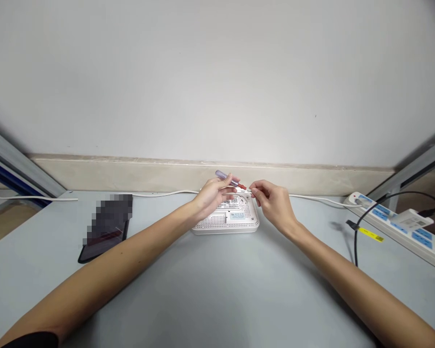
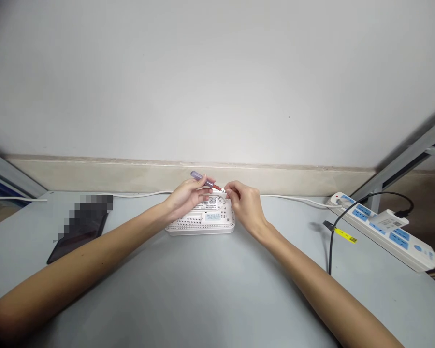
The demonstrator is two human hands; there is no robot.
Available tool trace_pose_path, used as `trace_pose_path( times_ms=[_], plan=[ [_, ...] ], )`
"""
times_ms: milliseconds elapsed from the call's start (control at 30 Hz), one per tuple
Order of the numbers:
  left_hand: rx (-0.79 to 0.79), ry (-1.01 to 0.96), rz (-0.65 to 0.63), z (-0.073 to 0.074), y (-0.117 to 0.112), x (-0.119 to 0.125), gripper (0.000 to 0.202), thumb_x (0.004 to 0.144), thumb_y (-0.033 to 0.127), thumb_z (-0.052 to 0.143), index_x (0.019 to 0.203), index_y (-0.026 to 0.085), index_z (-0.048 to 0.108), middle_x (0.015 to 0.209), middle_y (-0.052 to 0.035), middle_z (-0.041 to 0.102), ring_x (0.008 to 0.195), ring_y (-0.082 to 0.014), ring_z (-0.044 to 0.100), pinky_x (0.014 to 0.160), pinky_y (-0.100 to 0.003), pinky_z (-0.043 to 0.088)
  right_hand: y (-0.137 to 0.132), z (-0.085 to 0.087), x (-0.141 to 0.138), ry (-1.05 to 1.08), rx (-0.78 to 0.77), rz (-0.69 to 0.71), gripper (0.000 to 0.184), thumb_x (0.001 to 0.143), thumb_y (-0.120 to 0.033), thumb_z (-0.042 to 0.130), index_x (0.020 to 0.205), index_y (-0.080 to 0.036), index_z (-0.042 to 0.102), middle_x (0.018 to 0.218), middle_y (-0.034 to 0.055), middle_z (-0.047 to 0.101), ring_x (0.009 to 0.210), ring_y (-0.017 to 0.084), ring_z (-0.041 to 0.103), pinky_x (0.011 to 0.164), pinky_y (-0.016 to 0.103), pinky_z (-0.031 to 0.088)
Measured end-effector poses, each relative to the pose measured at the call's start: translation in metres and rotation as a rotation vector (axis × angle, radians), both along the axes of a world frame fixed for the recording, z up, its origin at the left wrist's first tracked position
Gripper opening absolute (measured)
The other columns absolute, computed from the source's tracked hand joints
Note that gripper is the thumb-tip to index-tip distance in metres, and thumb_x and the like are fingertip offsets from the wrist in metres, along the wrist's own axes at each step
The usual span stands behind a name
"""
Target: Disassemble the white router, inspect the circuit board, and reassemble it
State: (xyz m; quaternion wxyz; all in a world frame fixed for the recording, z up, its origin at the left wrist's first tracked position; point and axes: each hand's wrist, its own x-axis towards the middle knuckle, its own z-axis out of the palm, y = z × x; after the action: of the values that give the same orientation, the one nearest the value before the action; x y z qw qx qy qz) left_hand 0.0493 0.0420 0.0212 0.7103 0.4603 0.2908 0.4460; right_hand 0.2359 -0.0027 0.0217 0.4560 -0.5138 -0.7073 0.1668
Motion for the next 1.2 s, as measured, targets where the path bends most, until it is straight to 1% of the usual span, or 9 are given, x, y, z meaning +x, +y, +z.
trace_pose_path(
  times_ms=[133, 267, 367, 533, 700, 833, 933, 1067, 1200],
  plan=[
    [-0.12, -0.043, 0.016, 0.0, -0.008, 0.003, 0.023, 0.086, 0.036, 0.065, 0.09, 0.013, 0.067, 0.096, -0.0092, 0.065, 0.088, -0.0173, 0.063, 0.079, -0.03, 0.051, 0.0, -0.004, -0.002, -0.16, 0.193, -0.037, 0.019, 0.088, -0.015, 0.046, 0.082, -0.018, 0.064, 0.075, 0.0023, 0.068, 0.065, 0.015, 0.06, 0.061, 0.025, 0.043],
    [-0.263, -0.102, 0.023, 0.004, -0.015, 0.007, 0.025, 0.088, 0.037, 0.063, 0.09, 0.012, 0.067, 0.098, -0.0102, 0.065, 0.092, -0.0182, 0.064, 0.084, -0.03, 0.052, 0.003, -0.012, -0.002, -0.238, 0.373, -0.031, 0.022, 0.09, -0.012, 0.042, 0.087, -0.017, 0.063, 0.082, 0.0056, 0.07, 0.069, 0.016, 0.063, 0.062, 0.026, 0.045],
    [-0.299, -0.126, 0.009, 0.006, -0.019, 0.008, 0.025, 0.088, 0.037, 0.063, 0.091, 0.013, 0.067, 0.099, -0.0102, 0.064, 0.094, -0.0191, 0.064, 0.087, -0.031, 0.052, 0.003, -0.013, -0.004, -0.256, 0.43, -0.018, 0.022, 0.09, -0.012, 0.042, 0.088, -0.016, 0.063, 0.082, 0.0065, 0.071, 0.068, 0.016, 0.063, 0.062, 0.026, 0.046],
    [-0.239, -0.135, -0.011, 0.003, -0.018, 0.011, 0.021, 0.091, 0.031, 0.059, 0.087, 0.011, 0.065, 0.095, -0.0104, 0.065, 0.094, -0.0201, 0.066, 0.094, -0.035, 0.051, 0.0, -0.004, -0.004, -0.111, 0.25, -0.016, 0.016, 0.091, -0.016, 0.048, 0.087, -0.019, 0.064, 0.075, 0.0016, 0.069, 0.062, 0.015, 0.064, 0.062, 0.025, 0.047],
    [-0.227, -0.178, 0.096, 0.002, -0.008, 0.005, 0.023, 0.093, 0.025, 0.055, 0.079, 0.009, 0.063, 0.089, -0.0106, 0.065, 0.097, -0.0206, 0.067, 0.098, -0.034, 0.051, 0.002, 0.004, 0.003, 0.084, 0.114, 0.006, 0.015, 0.09, -0.021, 0.05, 0.091, -0.019, 0.065, 0.085, 0.0028, 0.072, 0.074, 0.017, 0.071, 0.069, 0.028, 0.053],
    [-0.183, -0.196, 0.18, 0.008, 0.0, 0.0, 0.024, 0.094, 0.025, 0.053, 0.077, 0.01, 0.062, 0.087, -0.0091, 0.065, 0.097, -0.0215, 0.068, 0.095, -0.032, 0.054, 0.006, 0.001, 0.006, 0.124, -0.029, 0.034, 0.013, 0.085, -0.018, 0.053, 0.084, -0.018, 0.066, 0.08, 0.0025, 0.072, 0.071, 0.018, 0.072, 0.068, 0.028, 0.055],
    [-0.161, -0.183, 0.218, 0.015, 0.001, -0.001, 0.025, 0.095, 0.025, 0.051, 0.076, 0.011, 0.06, 0.083, -0.0083, 0.065, 0.091, -0.02, 0.069, 0.092, -0.031, 0.055, 0.009, -0.004, 0.007, 0.118, -0.116, 0.062, 0.011, 0.085, -0.018, 0.054, 0.086, -0.018, 0.065, 0.076, 0.0016, 0.072, 0.065, 0.017, 0.071, 0.066, 0.029, 0.055],
    [-0.137, -0.185, 0.22, 0.019, -0.001, 0.001, 0.024, 0.095, 0.024, 0.05, 0.078, 0.011, 0.059, 0.083, -0.0082, 0.066, 0.09, -0.0197, 0.069, 0.092, -0.032, 0.055, 0.01, -0.009, 0.008, 0.129, -0.131, 0.083, 0.005, 0.083, -0.022, 0.061, 0.085, -0.018, 0.063, 0.071, 0.0011, 0.071, 0.06, 0.017, 0.069, 0.065, 0.03, 0.055],
    [-0.109, -0.21, 0.197, 0.02, -0.003, 0.002, 0.024, 0.096, 0.025, 0.05, 0.079, 0.01, 0.059, 0.084, -0.0079, 0.065, 0.092, -0.0202, 0.068, 0.093, -0.032, 0.054, 0.008, -0.01, 0.007, 0.118, -0.1, 0.13, 0.009, 0.083, -0.025, 0.062, 0.083, -0.018, 0.068, 0.07, 0.0019, 0.07, 0.058, 0.016, 0.066, 0.061, 0.03, 0.055]
  ],
)
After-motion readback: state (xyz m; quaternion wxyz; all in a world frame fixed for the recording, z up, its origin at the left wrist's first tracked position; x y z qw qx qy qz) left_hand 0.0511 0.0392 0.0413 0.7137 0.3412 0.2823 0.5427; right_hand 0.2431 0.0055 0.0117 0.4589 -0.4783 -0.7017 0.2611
